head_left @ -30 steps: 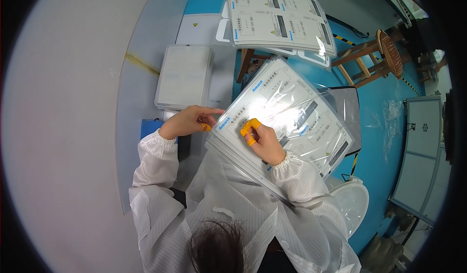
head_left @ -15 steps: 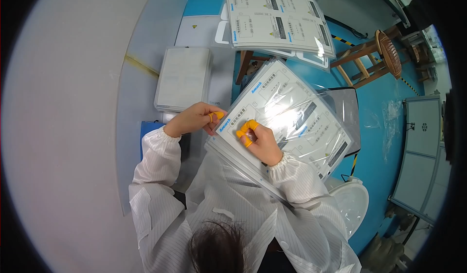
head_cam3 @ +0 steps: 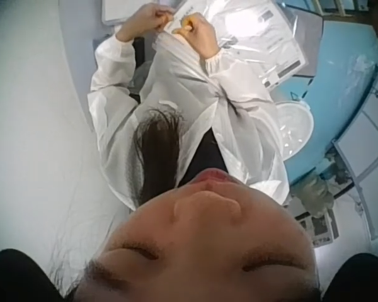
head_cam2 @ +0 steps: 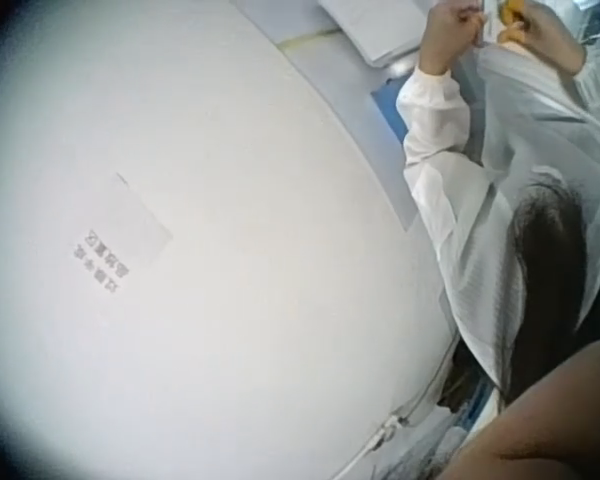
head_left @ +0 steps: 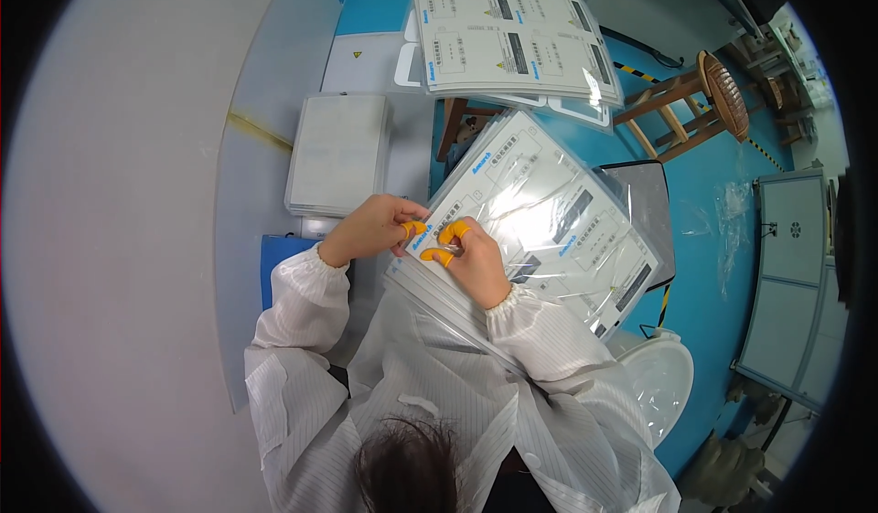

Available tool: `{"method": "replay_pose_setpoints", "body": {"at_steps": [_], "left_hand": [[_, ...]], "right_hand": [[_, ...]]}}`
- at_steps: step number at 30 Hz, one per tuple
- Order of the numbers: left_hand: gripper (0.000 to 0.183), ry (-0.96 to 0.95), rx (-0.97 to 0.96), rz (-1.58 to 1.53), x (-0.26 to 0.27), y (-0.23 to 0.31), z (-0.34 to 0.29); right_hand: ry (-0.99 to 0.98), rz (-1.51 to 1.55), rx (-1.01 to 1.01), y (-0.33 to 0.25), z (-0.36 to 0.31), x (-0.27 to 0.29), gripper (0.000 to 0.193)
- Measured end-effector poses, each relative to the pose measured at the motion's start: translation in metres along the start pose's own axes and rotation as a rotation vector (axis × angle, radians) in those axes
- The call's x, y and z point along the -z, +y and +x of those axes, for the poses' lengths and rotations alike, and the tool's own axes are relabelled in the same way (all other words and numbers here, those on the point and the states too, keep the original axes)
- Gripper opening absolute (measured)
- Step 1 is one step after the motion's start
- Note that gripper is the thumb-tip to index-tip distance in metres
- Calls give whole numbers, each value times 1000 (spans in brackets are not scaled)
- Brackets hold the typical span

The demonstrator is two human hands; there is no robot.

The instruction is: Peel the protective plastic film off a stack of technical sheets and place them in a container.

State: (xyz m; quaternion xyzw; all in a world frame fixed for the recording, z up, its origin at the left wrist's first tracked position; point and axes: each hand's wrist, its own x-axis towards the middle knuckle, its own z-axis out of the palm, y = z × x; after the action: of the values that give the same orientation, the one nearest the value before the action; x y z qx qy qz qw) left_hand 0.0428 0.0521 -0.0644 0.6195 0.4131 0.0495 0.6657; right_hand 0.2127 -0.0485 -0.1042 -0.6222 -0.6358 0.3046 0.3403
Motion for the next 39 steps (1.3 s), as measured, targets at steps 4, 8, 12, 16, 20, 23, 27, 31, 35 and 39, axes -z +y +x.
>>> {"method": "replay_pose_setpoints", "body": {"at_steps": [4, 8, 12, 16, 20, 23, 27, 31, 35, 39], "left_hand": [[31, -17, 19, -50, 2, -4, 1], [31, -19, 22, 1, 1, 0, -1], [29, -8, 36, 15, -2, 4, -4], [28, -3, 28, 19, -3, 0, -1], [28, -31, 30, 61, -2, 4, -2], [26, -43, 31, 105, -5, 9, -2], [26, -14, 31, 43, -3, 4, -3], [26, -31, 40, 29, -3, 4, -1], [26, -47, 21, 115, -4, 7, -2], [24, -31, 57, 50, -5, 7, -2]], "right_hand": [[-49, -20, 55, -13, 0, 5, 37], [-131, -95, 91, -18, -7, -2, 34], [13, 57, -135, 2, 1, 7, 25], [-29, 16, 59, -11, -2, 8, 30], [-174, -51, 27, -21, -10, -1, 35], [-72, 43, -14, -3, -5, 2, 32], [-41, -2, -48, -3, -3, 4, 25], [-149, -12, 29, -22, -9, 8, 21], [-90, 5, -10, -2, -5, 2, 22], [-28, 33, -17, 0, 2, 15, 25]]}}
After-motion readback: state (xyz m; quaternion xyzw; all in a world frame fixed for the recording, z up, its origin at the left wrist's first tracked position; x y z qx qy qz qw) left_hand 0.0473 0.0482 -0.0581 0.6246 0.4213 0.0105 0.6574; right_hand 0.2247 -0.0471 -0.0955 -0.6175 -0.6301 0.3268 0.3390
